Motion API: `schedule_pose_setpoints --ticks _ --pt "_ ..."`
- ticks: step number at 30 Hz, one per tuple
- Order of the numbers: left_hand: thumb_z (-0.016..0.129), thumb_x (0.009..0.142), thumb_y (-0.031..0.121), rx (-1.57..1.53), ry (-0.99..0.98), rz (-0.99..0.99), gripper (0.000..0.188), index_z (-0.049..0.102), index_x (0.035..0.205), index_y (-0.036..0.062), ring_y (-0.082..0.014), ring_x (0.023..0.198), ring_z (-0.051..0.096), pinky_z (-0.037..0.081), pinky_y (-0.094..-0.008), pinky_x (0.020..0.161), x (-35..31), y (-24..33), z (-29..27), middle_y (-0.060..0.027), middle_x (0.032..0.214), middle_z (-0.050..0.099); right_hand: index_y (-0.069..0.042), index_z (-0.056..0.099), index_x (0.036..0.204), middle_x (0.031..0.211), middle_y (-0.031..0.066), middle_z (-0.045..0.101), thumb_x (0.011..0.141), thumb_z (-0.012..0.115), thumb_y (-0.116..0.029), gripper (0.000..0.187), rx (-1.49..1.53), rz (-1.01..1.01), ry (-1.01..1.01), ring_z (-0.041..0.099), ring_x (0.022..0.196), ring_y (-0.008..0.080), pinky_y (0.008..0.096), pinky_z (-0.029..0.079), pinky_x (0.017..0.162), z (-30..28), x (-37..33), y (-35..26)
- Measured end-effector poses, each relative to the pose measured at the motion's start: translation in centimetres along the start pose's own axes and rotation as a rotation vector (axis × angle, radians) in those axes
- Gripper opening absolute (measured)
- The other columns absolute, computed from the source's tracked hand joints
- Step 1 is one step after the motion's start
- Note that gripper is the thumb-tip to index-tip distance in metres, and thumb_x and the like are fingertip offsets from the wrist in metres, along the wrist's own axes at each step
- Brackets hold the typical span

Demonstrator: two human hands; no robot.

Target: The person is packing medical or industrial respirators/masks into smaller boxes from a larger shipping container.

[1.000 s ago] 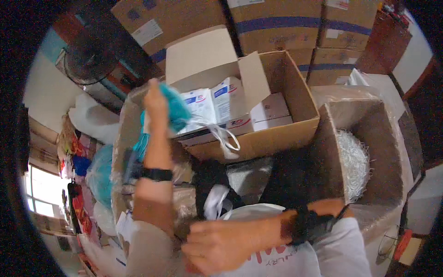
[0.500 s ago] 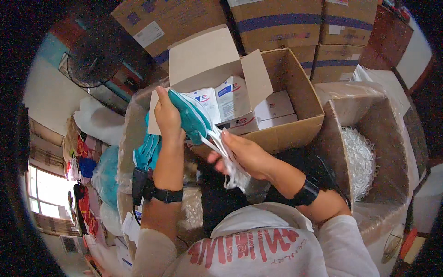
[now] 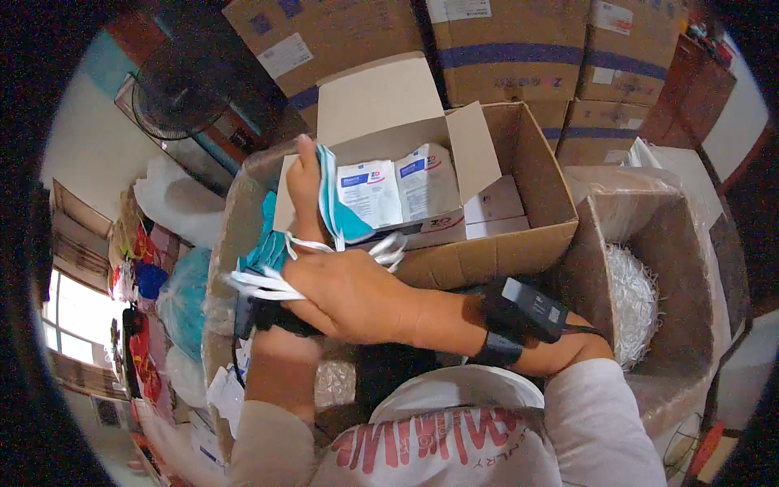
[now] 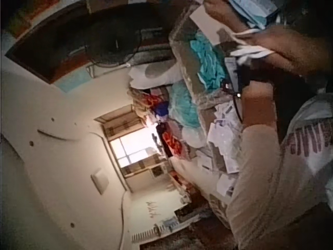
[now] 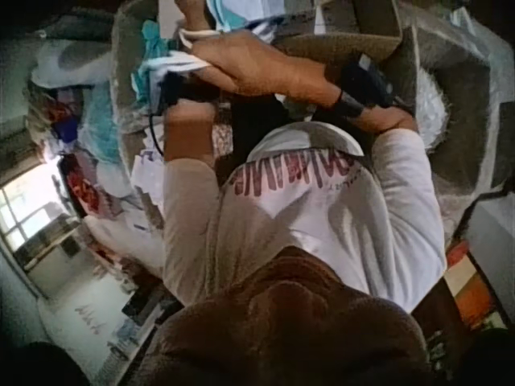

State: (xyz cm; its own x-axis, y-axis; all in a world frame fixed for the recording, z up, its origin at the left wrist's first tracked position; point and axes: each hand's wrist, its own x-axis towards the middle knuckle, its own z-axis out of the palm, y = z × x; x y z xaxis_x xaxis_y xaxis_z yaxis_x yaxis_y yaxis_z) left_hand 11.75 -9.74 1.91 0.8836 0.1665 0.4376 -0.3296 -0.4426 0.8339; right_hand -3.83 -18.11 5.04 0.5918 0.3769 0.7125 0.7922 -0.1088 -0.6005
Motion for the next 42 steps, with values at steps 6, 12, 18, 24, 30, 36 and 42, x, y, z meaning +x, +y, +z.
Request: schedule_pose_setpoints --ticks 6,12,18,24,30,36,42 --pt "0.039 0.090 0.046 -0.135 0.102 0.065 0.062 0.052 0.060 -0.0065 -0.0201 0.045 0.039 0.035 -0.0388 0.048 1.3 0.2 1.5 -0.0180 0.047 0.046 0.000 0.048 0.091 0.072 0.0172 0.054 0.078 0.055 -0.014 0.021 -0.133 0.001 -0.043 0.055 0.068 0.0362 0.0420 0.045 0.058 -1.2 -0.6 -0.2" --pt "0.038 0.090 0.047 0.091 0.416 0.290 0.058 0.059 0.073 -0.0039 -0.0255 0.055 0.052 0.043 -0.0371 0.054 4.0 -2.8 5.0 -0.0173 0.061 0.055 -0.003 0.051 0.094 0.078 0.0136 0.057 0.077 0.054 -0.014 0.020 -0.253 0.090 -0.116 0.057 0.068 0.0325 0.0399 0.046 0.058 -3.8 -2.1 -0.5" --pt "0.027 0.091 0.050 -0.263 0.463 -0.346 0.067 0.055 0.101 -0.0100 -0.0264 0.087 0.057 0.047 -0.0383 0.075 7.6 -2.4 -5.7 -0.0178 0.098 0.058 -0.007 0.054 0.074 0.067 0.0088 0.052 0.084 0.044 -0.028 0.025 -0.222 0.767 0.371 0.049 0.059 0.0206 0.0344 0.041 0.055 -10.0 -11.1 0.3" --pt "0.023 0.091 0.050 0.112 0.880 -0.259 0.070 0.057 0.097 -0.0109 -0.0413 0.094 0.055 0.043 -0.0455 0.082 11.6 -10.6 -16.8 -0.0291 0.103 0.056 -0.002 0.051 0.089 0.078 0.0063 0.048 0.086 0.047 -0.035 0.033 -0.241 0.708 1.064 0.044 0.068 0.0154 0.0268 0.034 0.058 -25.0 -27.5 0.4" --pt "0.032 0.089 0.049 0.462 0.640 -0.611 0.061 0.060 0.096 -0.0044 -0.0411 0.090 0.056 0.043 -0.0477 0.080 12.4 -22.7 -16.5 -0.0238 0.100 0.059 0.004 0.050 0.109 0.100 0.0171 0.058 0.083 0.055 -0.032 0.045 -1.909 1.131 -0.216 0.056 0.088 0.0246 0.0327 0.044 0.074 -40.7 -58.5 -12.1" --pt "0.047 0.087 0.036 0.051 0.590 -0.352 0.039 0.057 0.098 -0.0001 -0.0252 0.083 0.057 0.045 -0.0368 0.074 14.8 -25.6 -22.2 -0.0127 0.093 0.060 0.001 0.057 0.100 0.089 0.0174 0.061 0.084 0.055 -0.022 0.029 -1.056 1.716 0.073 0.059 0.081 0.0248 0.0331 0.043 0.076 -28.5 -34.2 0.1" --pt "0.048 0.089 0.020 -0.289 -0.256 0.163 0.024 0.057 0.103 0.0031 -0.0154 0.095 0.052 0.039 -0.0277 0.086 8.8 -7.2 -5.9 -0.0063 0.101 0.058 0.003 0.058 0.104 0.095 0.0075 0.061 0.089 0.050 -0.017 0.026 -0.409 1.005 0.575 0.054 0.088 0.0117 0.0249 0.042 0.080 -21.3 -17.5 4.8"
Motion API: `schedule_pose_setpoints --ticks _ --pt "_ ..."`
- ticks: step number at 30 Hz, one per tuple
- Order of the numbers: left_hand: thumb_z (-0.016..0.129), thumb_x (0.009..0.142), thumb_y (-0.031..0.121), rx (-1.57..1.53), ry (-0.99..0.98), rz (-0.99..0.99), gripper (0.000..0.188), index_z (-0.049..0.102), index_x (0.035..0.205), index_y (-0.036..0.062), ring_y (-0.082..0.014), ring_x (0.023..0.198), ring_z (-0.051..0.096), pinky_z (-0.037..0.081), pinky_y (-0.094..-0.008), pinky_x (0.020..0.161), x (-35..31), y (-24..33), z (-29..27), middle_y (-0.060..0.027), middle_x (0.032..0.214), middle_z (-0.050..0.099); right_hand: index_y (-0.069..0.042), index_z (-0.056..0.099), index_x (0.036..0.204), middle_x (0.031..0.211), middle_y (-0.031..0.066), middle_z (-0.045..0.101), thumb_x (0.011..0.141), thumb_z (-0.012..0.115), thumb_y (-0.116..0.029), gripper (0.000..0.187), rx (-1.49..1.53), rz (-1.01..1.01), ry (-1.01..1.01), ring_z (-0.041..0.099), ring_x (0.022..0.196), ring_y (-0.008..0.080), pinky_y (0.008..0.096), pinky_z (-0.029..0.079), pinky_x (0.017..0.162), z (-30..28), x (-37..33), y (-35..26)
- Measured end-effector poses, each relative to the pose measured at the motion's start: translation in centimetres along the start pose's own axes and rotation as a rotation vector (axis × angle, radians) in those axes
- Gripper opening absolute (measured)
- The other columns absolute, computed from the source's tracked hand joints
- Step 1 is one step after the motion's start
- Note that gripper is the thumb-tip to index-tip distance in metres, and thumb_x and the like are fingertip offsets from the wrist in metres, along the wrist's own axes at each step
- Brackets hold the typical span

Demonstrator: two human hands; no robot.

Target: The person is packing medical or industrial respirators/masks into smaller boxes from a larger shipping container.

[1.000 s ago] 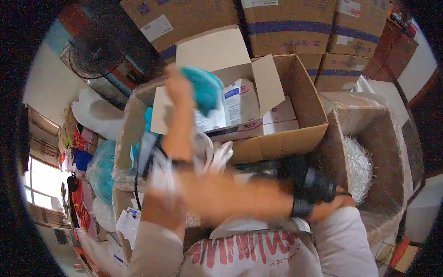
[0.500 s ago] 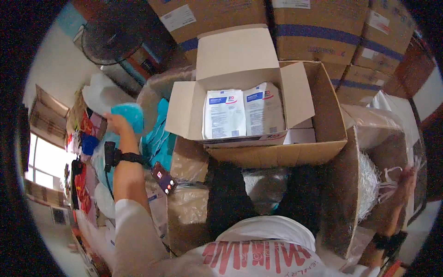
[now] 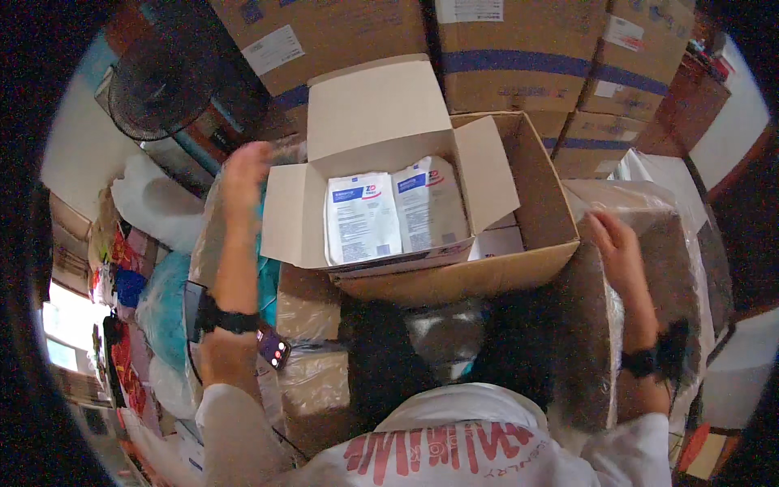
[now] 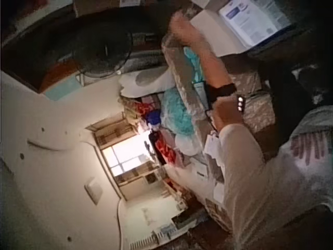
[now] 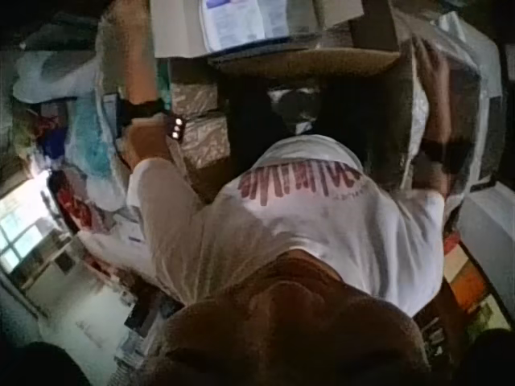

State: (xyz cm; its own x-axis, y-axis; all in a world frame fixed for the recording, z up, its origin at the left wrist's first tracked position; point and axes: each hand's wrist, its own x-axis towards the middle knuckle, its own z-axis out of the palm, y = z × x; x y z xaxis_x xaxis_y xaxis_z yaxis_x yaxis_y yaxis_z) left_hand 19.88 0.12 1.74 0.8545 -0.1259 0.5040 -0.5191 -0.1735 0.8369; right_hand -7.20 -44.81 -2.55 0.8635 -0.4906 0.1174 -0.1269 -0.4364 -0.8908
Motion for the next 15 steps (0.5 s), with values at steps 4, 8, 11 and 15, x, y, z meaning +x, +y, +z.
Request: schedule_pose_setpoints --ticks 4,8,11,15 --pt "0.046 0.090 0.024 0.167 -0.677 -0.167 0.033 0.051 0.115 0.0035 -0.0216 0.108 0.050 0.035 -0.0311 0.094 -2.8 -0.1 9.7 -0.0133 0.114 0.055 -0.003 0.050 0.118 0.124 0.0130 0.048 0.088 0.050 -0.015 0.032 -0.100 -0.512 -0.081 0.045 0.114 0.0240 0.0319 0.034 0.096 9.2 3.7 -6.9" --pt "0.049 0.086 0.019 0.543 -0.845 0.289 0.036 0.048 0.119 0.0054 -0.0305 0.120 0.038 0.032 -0.0376 0.099 -3.4 -4.3 18.4 -0.0170 0.126 0.043 -0.001 0.040 0.126 0.138 0.0221 0.025 0.087 0.051 -0.016 0.043 0.133 -0.353 -0.010 0.025 0.129 0.0321 0.0348 0.024 0.103 13.9 3.7 -3.1" --pt "0.055 0.074 0.016 0.780 -0.893 0.670 0.025 0.059 0.094 0.0006 -0.0314 0.116 0.040 0.032 -0.0411 0.099 -3.1 -3.7 20.4 -0.0168 0.114 0.050 0.000 0.040 0.126 0.139 0.0242 0.021 0.085 0.053 -0.015 0.045 0.067 -0.365 -0.033 0.022 0.130 0.0332 0.0352 0.024 0.103 14.5 2.6 -4.1" --pt "0.057 0.071 0.015 1.008 -0.953 0.802 0.017 0.062 0.081 0.0019 -0.0292 0.112 0.043 0.030 -0.0401 0.100 -2.7 -4.0 21.0 -0.0135 0.105 0.055 0.000 0.040 0.126 0.140 0.0239 0.018 0.084 0.055 -0.015 0.047 0.099 -0.320 -0.082 0.025 0.129 0.0346 0.0353 0.030 0.100 14.6 2.3 -3.5"
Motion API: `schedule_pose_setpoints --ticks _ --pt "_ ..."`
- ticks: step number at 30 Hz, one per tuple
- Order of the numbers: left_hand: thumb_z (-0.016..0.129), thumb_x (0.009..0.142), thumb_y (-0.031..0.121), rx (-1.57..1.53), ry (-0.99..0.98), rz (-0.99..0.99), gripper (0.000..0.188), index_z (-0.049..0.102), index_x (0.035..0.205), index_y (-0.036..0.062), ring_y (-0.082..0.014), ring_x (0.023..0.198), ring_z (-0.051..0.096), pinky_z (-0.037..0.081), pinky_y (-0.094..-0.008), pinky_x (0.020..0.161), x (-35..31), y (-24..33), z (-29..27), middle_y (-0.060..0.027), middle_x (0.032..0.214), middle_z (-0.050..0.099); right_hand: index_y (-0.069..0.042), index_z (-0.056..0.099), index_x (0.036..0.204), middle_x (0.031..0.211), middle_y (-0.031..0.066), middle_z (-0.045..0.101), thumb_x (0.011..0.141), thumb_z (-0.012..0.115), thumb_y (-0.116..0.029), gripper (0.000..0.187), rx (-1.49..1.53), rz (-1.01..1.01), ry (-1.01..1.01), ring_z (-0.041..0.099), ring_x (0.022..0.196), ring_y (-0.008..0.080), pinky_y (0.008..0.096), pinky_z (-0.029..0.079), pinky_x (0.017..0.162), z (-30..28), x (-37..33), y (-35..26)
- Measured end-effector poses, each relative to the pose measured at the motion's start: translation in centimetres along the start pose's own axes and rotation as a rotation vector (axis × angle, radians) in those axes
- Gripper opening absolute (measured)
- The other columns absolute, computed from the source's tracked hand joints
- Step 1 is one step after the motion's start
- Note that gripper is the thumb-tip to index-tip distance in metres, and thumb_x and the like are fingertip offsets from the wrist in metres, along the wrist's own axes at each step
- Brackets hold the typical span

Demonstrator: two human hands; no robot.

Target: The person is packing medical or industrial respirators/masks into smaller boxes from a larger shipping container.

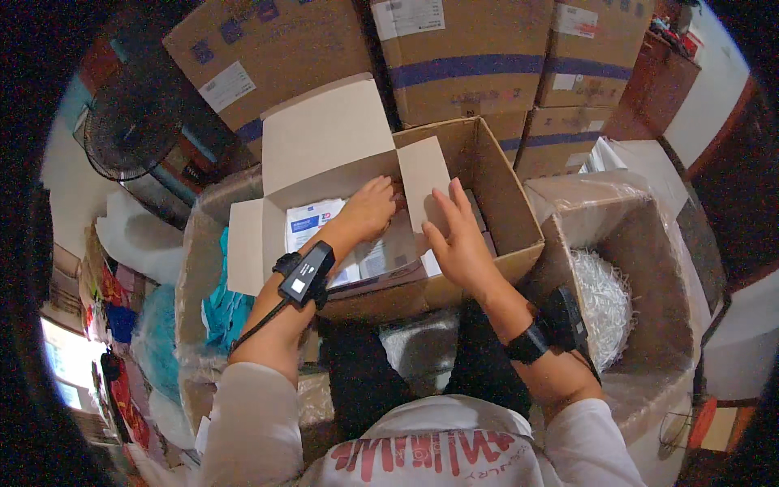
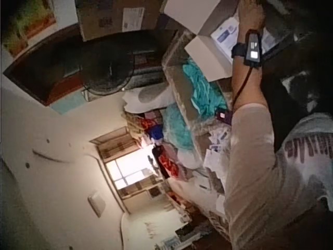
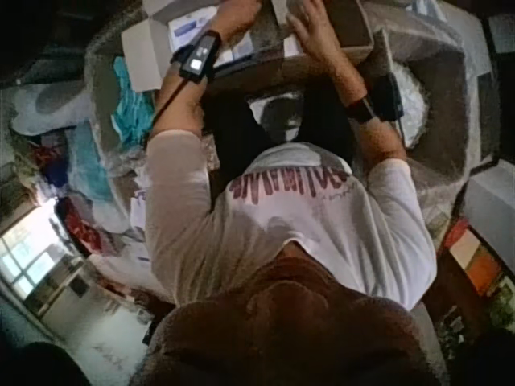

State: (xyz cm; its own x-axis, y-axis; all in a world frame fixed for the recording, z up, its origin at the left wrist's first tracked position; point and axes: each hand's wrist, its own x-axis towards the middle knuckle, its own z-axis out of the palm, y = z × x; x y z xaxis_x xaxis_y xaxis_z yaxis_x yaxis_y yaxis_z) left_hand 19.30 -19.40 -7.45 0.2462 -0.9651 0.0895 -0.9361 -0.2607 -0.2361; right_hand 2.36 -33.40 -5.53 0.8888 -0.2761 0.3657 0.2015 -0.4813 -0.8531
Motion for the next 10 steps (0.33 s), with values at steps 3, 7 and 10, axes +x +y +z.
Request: schedule_pose_setpoints --ticks 3,7,10 --pt "0.057 0.070 0.012 -0.019 -0.157 0.006 0.014 0.061 0.081 0.0037 -0.0257 0.109 0.045 0.030 -0.0399 0.100 0.8 0.3 -2.0 -0.0103 0.100 0.056 -0.001 0.040 0.126 0.141 0.0241 0.017 0.083 0.056 -0.015 0.048 -0.043 0.030 -0.040 0.028 0.127 0.0349 0.0349 0.033 0.097 -0.7 -0.6 0.6" --pt "0.058 0.070 0.010 -0.160 -0.011 0.031 0.015 0.059 0.084 0.0082 -0.0226 0.107 0.047 0.030 -0.0422 0.100 -0.5 -0.5 -3.1 -0.0082 0.098 0.056 -0.002 0.040 0.126 0.141 0.0245 0.017 0.082 0.057 -0.016 0.049 -0.080 0.020 -0.065 0.030 0.126 0.0351 0.0351 0.034 0.097 -1.0 -1.1 0.2" --pt "0.059 0.070 0.011 -0.172 0.024 0.070 0.019 0.056 0.089 0.0120 -0.0224 0.108 0.047 0.029 -0.0441 0.100 -2.4 -1.4 -3.9 -0.0077 0.099 0.055 -0.002 0.040 0.126 0.141 0.0240 0.017 0.082 0.057 -0.017 0.049 0.011 0.058 -0.079 0.031 0.126 0.0355 0.0349 0.034 0.097 -1.0 -1.2 -0.8"
